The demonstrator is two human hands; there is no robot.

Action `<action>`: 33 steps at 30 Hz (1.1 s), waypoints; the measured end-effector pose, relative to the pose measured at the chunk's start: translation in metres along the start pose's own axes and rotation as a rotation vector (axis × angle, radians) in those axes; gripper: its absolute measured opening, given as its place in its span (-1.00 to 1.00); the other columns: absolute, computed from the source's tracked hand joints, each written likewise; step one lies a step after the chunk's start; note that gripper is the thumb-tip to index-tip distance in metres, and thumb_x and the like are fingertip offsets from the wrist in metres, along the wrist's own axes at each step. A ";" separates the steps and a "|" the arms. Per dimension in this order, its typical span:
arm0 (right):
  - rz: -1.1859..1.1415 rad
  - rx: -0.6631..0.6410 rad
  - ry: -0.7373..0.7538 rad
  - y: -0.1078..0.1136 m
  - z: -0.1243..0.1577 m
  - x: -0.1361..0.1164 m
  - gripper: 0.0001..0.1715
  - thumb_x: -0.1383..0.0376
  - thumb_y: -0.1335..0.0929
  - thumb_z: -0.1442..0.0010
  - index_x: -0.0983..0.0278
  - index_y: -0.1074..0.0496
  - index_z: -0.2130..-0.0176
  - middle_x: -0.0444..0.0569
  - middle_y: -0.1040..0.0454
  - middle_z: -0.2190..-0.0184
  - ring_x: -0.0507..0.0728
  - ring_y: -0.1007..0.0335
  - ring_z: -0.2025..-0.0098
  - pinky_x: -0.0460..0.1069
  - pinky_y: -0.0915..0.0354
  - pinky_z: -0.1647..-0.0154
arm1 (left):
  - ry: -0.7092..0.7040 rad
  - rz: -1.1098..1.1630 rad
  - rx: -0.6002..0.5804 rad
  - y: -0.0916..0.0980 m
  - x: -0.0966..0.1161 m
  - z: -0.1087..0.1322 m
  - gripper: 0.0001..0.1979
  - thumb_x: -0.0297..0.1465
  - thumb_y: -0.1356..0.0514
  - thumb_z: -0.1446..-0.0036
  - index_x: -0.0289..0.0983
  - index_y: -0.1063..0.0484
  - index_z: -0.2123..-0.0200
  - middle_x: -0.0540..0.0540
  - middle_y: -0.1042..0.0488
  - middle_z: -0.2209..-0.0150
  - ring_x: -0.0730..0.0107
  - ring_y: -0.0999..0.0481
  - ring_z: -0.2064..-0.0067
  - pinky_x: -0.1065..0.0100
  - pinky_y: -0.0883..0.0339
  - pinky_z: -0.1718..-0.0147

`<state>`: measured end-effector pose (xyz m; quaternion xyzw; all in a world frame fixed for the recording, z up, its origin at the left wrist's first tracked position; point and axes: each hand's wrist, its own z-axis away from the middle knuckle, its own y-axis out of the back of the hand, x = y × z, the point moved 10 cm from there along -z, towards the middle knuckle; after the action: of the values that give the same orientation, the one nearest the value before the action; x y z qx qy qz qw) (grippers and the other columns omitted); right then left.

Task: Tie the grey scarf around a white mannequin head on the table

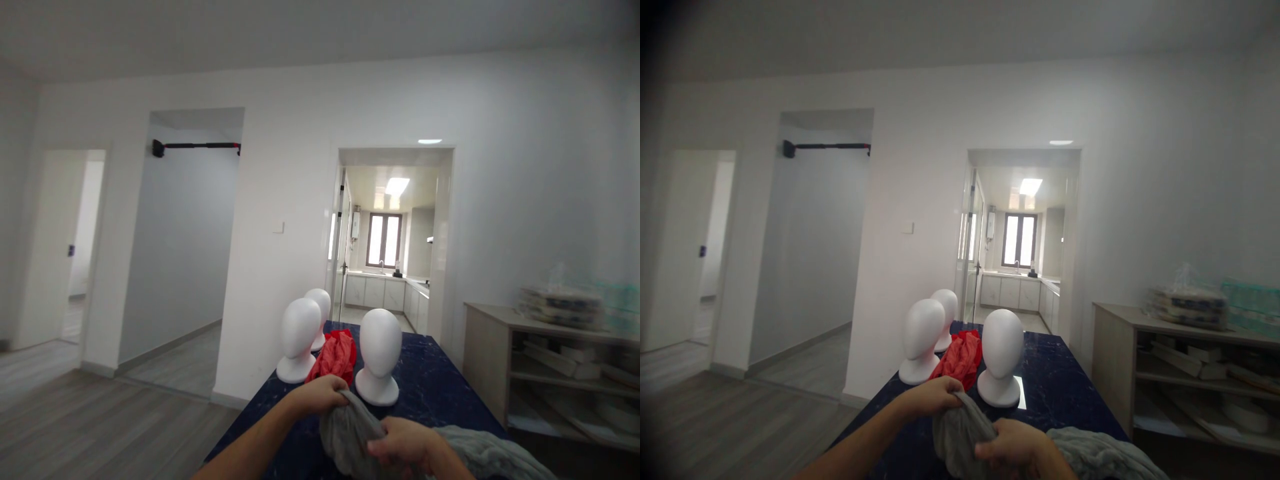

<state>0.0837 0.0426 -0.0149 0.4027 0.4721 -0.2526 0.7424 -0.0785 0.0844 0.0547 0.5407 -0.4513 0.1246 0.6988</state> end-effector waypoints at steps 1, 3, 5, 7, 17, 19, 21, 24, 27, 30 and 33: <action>-0.004 -0.035 -0.005 -0.004 0.000 0.002 -0.58 0.02 -0.59 0.08 0.29 -0.59 0.36 -0.19 -0.37 0.61 -0.06 -0.13 0.65 -0.14 0.02 0.67 | -0.004 0.011 -0.005 0.001 0.002 0.001 -0.71 -0.19 -0.30 -0.03 -0.23 -0.61 0.22 0.04 -0.52 0.37 0.38 -0.41 0.34 0.38 -0.19 0.37; -0.088 -0.041 0.015 -0.004 -0.002 0.001 -0.64 0.07 -0.56 0.02 0.28 -0.59 0.32 -0.24 -0.30 0.61 -0.08 -0.08 0.64 -0.15 0.10 0.67 | -0.011 0.006 -0.018 0.002 0.005 0.004 -0.61 -0.07 -0.33 -0.04 -0.22 -0.63 0.19 0.03 -0.53 0.35 0.37 -0.43 0.34 0.38 -0.20 0.37; -0.151 0.031 0.054 0.004 -0.005 -0.003 -0.62 0.02 -0.46 -0.13 0.26 -0.59 0.22 -0.27 -0.24 0.60 -0.08 -0.03 0.63 -0.16 0.18 0.67 | -0.002 -0.089 -0.036 0.003 0.006 0.008 -0.55 0.04 -0.36 0.01 -0.22 -0.65 0.27 0.03 -0.50 0.42 0.36 -0.41 0.39 0.36 -0.19 0.40; -0.124 0.078 0.082 0.009 -0.007 -0.010 -0.60 0.01 -0.41 -0.19 0.27 -0.59 0.18 -0.26 -0.23 0.59 -0.06 -0.05 0.62 -0.15 0.17 0.68 | 0.021 -0.241 -0.061 0.001 0.004 0.011 -0.53 0.10 -0.41 0.10 -0.21 -0.63 0.43 0.03 -0.44 0.53 0.35 -0.38 0.47 0.32 -0.18 0.44; -0.069 0.121 0.279 0.018 0.007 -0.072 -0.78 0.13 -0.35 -0.21 0.23 -0.47 0.29 -0.29 -0.35 0.59 -0.10 -0.09 0.72 -0.14 0.10 0.73 | -0.182 0.450 -0.301 -0.059 0.033 0.013 -0.68 -0.15 -0.48 0.10 -0.23 -0.62 0.33 0.00 -0.60 0.41 0.30 -0.57 0.35 0.20 -0.44 0.11; -0.070 0.199 0.274 0.040 0.011 -0.063 -0.72 0.07 -0.35 -0.23 0.22 -0.48 0.23 -0.32 -0.30 0.62 -0.09 -0.03 0.73 -0.13 0.13 0.72 | -0.143 0.647 -0.331 -0.054 0.039 0.017 -0.66 -0.11 -0.46 0.03 -0.25 -0.52 0.41 0.09 -0.42 0.59 0.40 -0.45 0.52 0.17 -0.45 0.19; -0.005 0.182 0.203 0.053 0.014 -0.045 -0.69 0.06 -0.39 -0.19 0.24 -0.52 0.24 -0.31 -0.30 0.64 -0.07 -0.09 0.70 -0.12 0.02 0.67 | -0.132 0.782 -0.316 -0.037 0.050 0.022 -0.63 -0.08 -0.44 -0.02 -0.24 -0.47 0.38 0.19 -0.24 0.65 0.51 -0.29 0.60 0.20 -0.45 0.25; 0.102 0.012 0.143 0.041 0.017 -0.032 -0.63 0.09 -0.54 -0.01 0.28 -0.57 0.24 -0.16 -0.54 0.48 0.07 -0.44 0.43 -0.06 -0.32 0.38 | -0.127 0.773 -0.252 -0.012 0.070 0.022 -0.62 -0.10 -0.44 -0.05 -0.24 -0.42 0.36 0.22 -0.19 0.61 0.62 -0.13 0.61 0.28 -0.42 0.36; -0.103 -0.006 0.405 0.012 0.023 -0.069 -0.33 0.00 -0.58 0.03 0.23 -0.54 -0.02 -0.01 -0.61 0.00 0.24 -0.49 -0.07 0.05 -0.36 -0.09 | -0.138 0.677 -0.231 -0.004 0.094 0.016 -0.65 -0.11 -0.42 -0.07 -0.25 -0.44 0.36 0.20 -0.21 0.59 0.60 -0.13 0.60 0.36 -0.36 0.45; -0.255 0.145 0.631 -0.020 0.016 -0.096 -0.10 0.01 -0.61 0.10 0.18 -0.43 -0.17 0.00 -0.56 -0.09 0.26 -0.45 -0.12 0.09 -0.34 -0.14 | -0.178 0.639 -0.226 -0.001 0.120 0.014 -0.67 -0.11 -0.34 -0.17 -0.27 -0.50 0.28 0.18 -0.23 0.60 0.58 -0.15 0.60 0.37 -0.35 0.47; -0.111 0.315 0.499 -0.044 -0.017 -0.075 -0.32 0.23 -0.64 0.20 0.18 -0.53 0.05 -0.13 -0.59 0.25 0.18 -0.49 0.23 0.04 -0.39 0.21 | -0.180 0.624 -0.213 0.013 0.136 0.021 -0.67 -0.10 -0.28 -0.26 -0.29 -0.53 0.20 0.18 -0.22 0.62 0.59 -0.08 0.63 0.42 -0.29 0.54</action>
<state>0.0101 0.0326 0.0335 0.5362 0.6162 -0.2562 0.5168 -0.0207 0.0287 0.1675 0.3095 -0.6653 0.2364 0.6370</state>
